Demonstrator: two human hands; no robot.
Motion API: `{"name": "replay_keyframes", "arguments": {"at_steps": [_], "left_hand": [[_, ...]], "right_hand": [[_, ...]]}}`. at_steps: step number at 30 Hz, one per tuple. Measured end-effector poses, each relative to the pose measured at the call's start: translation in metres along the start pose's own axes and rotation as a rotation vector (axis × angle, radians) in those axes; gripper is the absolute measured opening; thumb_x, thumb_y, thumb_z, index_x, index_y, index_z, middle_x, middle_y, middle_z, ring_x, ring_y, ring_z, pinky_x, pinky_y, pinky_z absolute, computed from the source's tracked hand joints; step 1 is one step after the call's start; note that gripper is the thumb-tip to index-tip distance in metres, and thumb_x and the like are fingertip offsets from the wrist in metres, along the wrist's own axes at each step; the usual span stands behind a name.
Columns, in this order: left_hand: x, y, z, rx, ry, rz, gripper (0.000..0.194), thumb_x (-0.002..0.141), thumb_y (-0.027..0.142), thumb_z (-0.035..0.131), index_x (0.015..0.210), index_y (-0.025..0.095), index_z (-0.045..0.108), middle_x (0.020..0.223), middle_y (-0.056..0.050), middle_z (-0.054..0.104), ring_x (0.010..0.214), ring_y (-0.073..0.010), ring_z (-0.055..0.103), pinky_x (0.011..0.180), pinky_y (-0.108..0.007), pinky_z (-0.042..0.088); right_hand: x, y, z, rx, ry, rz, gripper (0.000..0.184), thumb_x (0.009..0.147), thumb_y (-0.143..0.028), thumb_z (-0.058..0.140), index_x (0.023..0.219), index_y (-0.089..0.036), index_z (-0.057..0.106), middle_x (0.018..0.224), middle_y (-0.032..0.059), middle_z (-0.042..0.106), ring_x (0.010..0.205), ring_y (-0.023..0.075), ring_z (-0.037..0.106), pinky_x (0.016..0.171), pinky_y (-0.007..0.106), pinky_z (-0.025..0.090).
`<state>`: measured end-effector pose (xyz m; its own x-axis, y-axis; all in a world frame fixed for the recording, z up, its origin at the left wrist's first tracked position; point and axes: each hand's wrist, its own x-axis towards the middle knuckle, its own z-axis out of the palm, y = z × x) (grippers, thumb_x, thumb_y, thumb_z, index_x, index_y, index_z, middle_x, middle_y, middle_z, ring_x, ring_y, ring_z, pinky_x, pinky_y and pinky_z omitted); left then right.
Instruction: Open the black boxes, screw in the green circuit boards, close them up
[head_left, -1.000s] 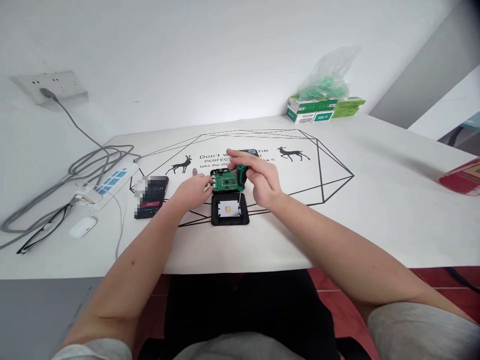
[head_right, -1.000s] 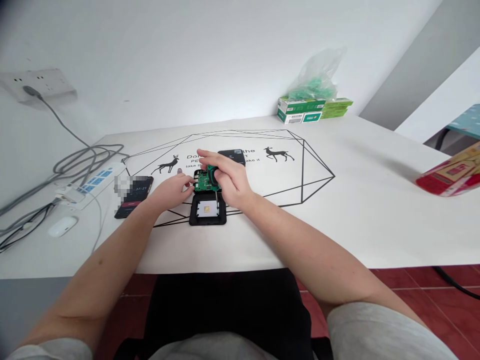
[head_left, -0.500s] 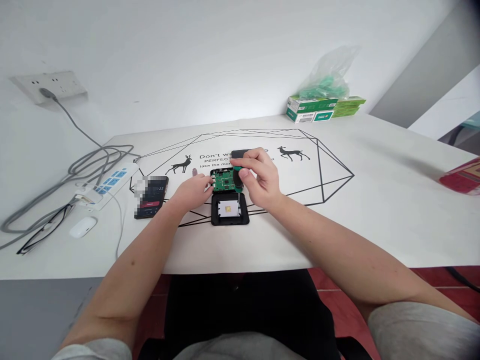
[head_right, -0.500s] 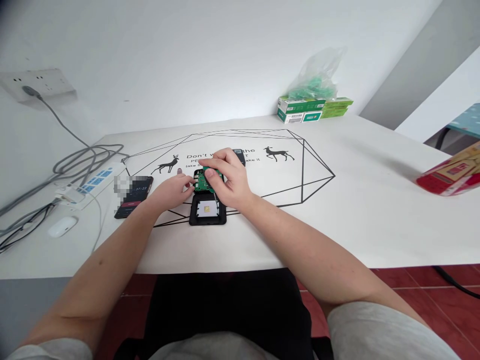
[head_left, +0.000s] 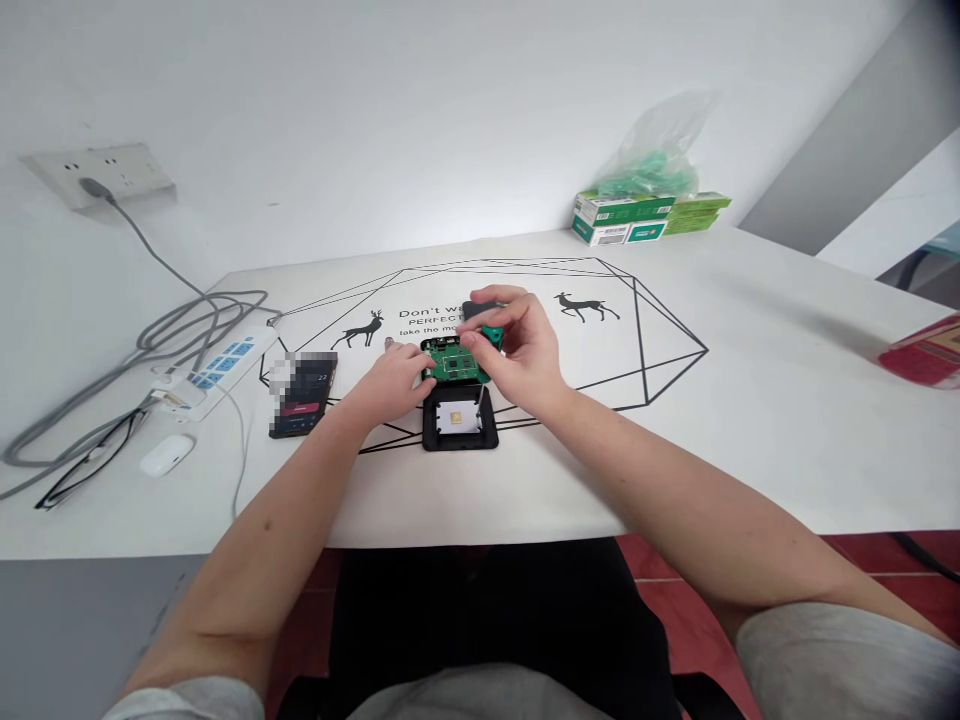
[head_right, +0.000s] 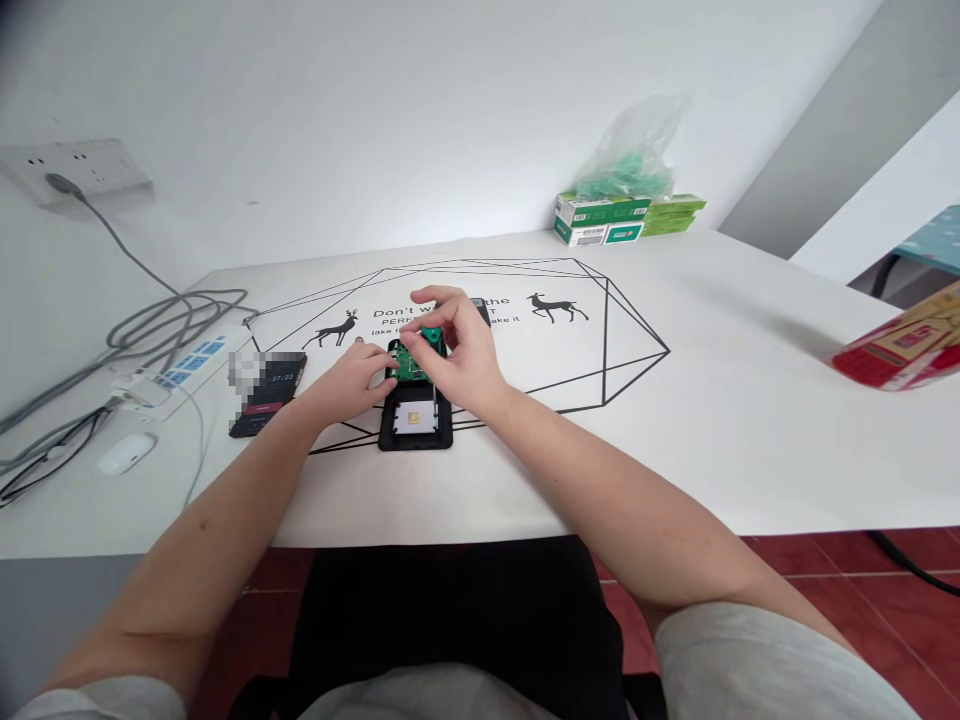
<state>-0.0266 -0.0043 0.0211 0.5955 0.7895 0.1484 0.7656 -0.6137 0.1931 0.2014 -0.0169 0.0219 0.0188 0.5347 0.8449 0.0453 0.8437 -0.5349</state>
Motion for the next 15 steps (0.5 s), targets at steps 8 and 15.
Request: {"name": "replay_keyframes", "arguments": {"at_steps": [8, 15], "left_hand": [[-0.004, 0.010, -0.005, -0.123, -0.147, 0.046, 0.065, 0.103, 0.059, 0.063, 0.159, 0.026, 0.053, 0.161, -0.013, 0.056, 0.156, -0.0368, 0.039, 0.133, -0.060, 0.026], [-0.010, 0.023, 0.000, -0.128, -0.180, 0.125, 0.066, 0.084, 0.058, 0.088, 0.139, 0.028, 0.070, 0.167, -0.013, 0.050, 0.165, -0.0418, 0.026, 0.133, -0.061, 0.029]], "right_hand": [[-0.008, -0.003, 0.000, -0.067, 0.039, -0.100, 0.017, 0.101, -0.041, 0.072, 0.102, -0.027, 0.063, 0.108, 0.0081, 0.081, 0.088, 0.0223, 0.080, 0.069, 0.040, 0.065], [0.005, -0.008, -0.014, -0.147, -0.101, -0.245, 0.029, 0.107, -0.026, 0.047, 0.112, -0.028, 0.076, 0.108, 0.0083, 0.081, 0.100, 0.0253, 0.077, 0.084, 0.049, 0.065]]}}
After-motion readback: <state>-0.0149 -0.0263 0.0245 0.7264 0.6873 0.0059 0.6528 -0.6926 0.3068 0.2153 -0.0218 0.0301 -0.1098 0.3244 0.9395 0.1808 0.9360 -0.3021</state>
